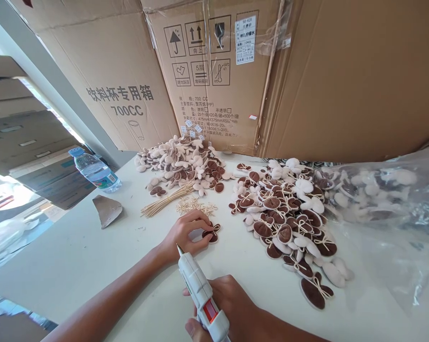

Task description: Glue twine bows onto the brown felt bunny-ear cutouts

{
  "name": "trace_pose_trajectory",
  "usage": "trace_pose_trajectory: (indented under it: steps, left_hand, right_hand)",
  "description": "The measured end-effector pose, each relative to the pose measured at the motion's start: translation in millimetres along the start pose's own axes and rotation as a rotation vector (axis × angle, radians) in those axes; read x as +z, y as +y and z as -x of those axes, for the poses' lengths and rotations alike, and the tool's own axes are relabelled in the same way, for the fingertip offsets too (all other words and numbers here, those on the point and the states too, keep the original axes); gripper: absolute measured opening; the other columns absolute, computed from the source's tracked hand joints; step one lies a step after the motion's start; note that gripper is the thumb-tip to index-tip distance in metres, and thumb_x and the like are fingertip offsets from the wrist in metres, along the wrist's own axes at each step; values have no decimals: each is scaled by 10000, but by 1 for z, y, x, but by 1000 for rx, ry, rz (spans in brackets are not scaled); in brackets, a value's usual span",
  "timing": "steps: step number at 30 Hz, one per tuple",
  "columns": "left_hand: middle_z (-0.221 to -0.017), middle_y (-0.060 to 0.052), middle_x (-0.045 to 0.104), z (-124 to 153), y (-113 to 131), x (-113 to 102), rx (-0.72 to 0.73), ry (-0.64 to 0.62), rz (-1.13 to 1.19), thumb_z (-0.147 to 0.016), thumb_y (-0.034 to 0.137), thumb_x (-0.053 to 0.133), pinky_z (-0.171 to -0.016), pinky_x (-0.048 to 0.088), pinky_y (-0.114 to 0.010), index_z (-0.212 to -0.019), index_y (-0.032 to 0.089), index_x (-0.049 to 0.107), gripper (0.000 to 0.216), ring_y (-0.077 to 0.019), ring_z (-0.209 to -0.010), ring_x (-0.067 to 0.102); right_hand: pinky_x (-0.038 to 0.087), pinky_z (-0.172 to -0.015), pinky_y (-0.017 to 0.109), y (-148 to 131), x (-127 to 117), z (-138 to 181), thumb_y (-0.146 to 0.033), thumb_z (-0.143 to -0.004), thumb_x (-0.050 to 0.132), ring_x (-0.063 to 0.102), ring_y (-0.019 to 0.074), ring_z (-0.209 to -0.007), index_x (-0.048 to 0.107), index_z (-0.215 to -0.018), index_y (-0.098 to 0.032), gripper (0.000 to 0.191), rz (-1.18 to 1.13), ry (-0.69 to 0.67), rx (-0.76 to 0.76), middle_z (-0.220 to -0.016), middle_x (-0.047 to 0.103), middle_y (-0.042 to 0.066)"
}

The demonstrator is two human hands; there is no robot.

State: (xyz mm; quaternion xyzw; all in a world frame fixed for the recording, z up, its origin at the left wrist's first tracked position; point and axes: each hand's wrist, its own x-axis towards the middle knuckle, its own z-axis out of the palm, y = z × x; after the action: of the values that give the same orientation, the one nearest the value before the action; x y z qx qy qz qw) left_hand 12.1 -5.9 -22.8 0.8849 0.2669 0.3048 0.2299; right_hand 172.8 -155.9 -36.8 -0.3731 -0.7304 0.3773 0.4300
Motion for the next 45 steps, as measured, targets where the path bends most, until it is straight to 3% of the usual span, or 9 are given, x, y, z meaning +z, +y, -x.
trace_pose_trajectory:
  steps: [6, 9, 13, 18, 22, 33, 39, 42, 45]
  left_hand:
    - [-990, -70, 685, 0, 1, 0, 2, -10, -5, -895, 237, 652, -827, 521, -352, -924, 208, 715, 74, -194, -894, 639]
    - [-994, -69, 682, -1, 1, -1, -7, -19, -9, -898, 235, 645, -825, 520, -352, -929, 209, 713, 80, -194, -898, 635]
    - [-989, -65, 677, 0, 2, 0, -10, -21, -12, -903, 229, 634, -820, 519, -346, -909, 207, 709, 78, -187, -892, 631]
    - [-999, -68, 674, 0, 4, -1, -9, -35, -14, -901, 216, 624, -819, 522, -344, -941, 211, 705, 90, -192, -898, 632]
    - [-987, -57, 672, 0, 5, -1, -32, -52, -39, -896, 202, 611, -830, 520, -340, -1007, 222, 686, 135, -193, -905, 628]
    - [-964, -59, 665, -2, 6, -2, -46, -63, -85, -896, 217, 606, -809, 519, -335, -990, 229, 685, 123, -196, -891, 623]
    - [-960, -61, 669, -1, 4, 1, -41, -35, -47, -899, 218, 626, -806, 526, -332, -924, 219, 675, 55, -192, -881, 635]
    - [-964, -60, 660, -1, 5, 1, -47, -43, -57, -902, 219, 621, -800, 527, -322, -911, 216, 665, 45, -186, -882, 634]
    - [-962, -58, 648, -1, 7, 0, -46, -73, -94, -911, 220, 598, -788, 525, -317, -908, 214, 660, 63, -184, -877, 625]
  right_hand:
    - [564, -505, 197, 0, 0, -1, -280, -769, 612, 650, 132, -428, 698, -823, -218, 118, 28, 15, 48, -604, 721, 1]
    - [609, -631, 241, 3, 2, 0, -285, -743, 637, 660, 149, -418, 732, -907, -191, 212, 30, 47, -27, -551, 703, -11]
    - [543, -473, 172, 4, 1, 1, -295, -780, 636, 651, 133, -410, 730, -890, -179, 186, -5, 21, 81, -579, 713, 9]
    - [553, -490, 176, 10, 4, 6, -257, -766, 664, 669, 139, -451, 722, -952, -205, 202, -18, -64, 93, -607, 714, -11]
    - [567, -510, 205, 17, 8, 9, -300, -752, 684, 667, 153, -466, 709, -1011, -229, 270, -1, -44, 156, -615, 719, -23]
    - [541, -473, 190, 8, 0, 2, -306, -762, 633, 647, 147, -451, 679, -933, -215, 199, -7, -92, 110, -607, 712, -2]
    - [615, -685, 270, 8, 1, 1, -309, -779, 606, 640, 157, -436, 688, -980, -232, 230, 21, -69, 24, -580, 699, -25]
    - [611, -664, 271, 11, 2, 3, -312, -799, 609, 638, 157, -447, 692, -960, -239, 195, 58, -87, 10, -604, 700, -16]
    - [605, -648, 259, 13, 3, 6, -322, -808, 633, 658, 157, -471, 693, -973, -238, 195, 29, -107, 91, -616, 702, -21]
